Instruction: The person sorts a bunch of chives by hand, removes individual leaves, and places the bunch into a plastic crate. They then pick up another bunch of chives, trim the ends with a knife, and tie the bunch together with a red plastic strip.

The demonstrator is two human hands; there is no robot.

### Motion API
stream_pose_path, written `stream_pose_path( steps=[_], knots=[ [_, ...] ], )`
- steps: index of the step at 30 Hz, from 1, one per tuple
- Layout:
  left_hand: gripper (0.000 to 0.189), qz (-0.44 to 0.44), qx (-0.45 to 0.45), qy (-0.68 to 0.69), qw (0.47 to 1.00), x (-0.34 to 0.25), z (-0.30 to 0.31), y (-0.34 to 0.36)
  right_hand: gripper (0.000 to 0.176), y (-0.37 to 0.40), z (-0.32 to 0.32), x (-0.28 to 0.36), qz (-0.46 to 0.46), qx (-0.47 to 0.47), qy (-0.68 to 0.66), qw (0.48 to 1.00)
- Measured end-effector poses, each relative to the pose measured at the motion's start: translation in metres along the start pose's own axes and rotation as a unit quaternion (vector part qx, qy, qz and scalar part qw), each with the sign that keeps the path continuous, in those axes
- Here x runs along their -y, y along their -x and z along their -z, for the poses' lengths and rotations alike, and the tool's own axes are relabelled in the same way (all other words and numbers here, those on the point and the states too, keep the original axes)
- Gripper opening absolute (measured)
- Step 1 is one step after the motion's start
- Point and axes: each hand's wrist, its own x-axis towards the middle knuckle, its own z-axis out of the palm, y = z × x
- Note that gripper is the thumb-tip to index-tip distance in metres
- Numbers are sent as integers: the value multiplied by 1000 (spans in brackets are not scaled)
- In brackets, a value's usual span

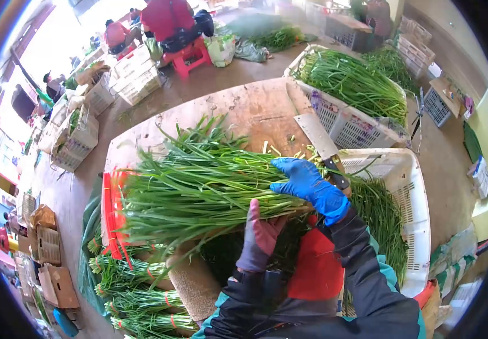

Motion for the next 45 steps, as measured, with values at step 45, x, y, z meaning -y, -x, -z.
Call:
stream_pose_path(
  steps=[45],
  knots=[
    [96, -292, 204, -912, 202, -87, -17, -36, 38, 76, 35, -104, -240, -53, 58, 968]
  ],
)
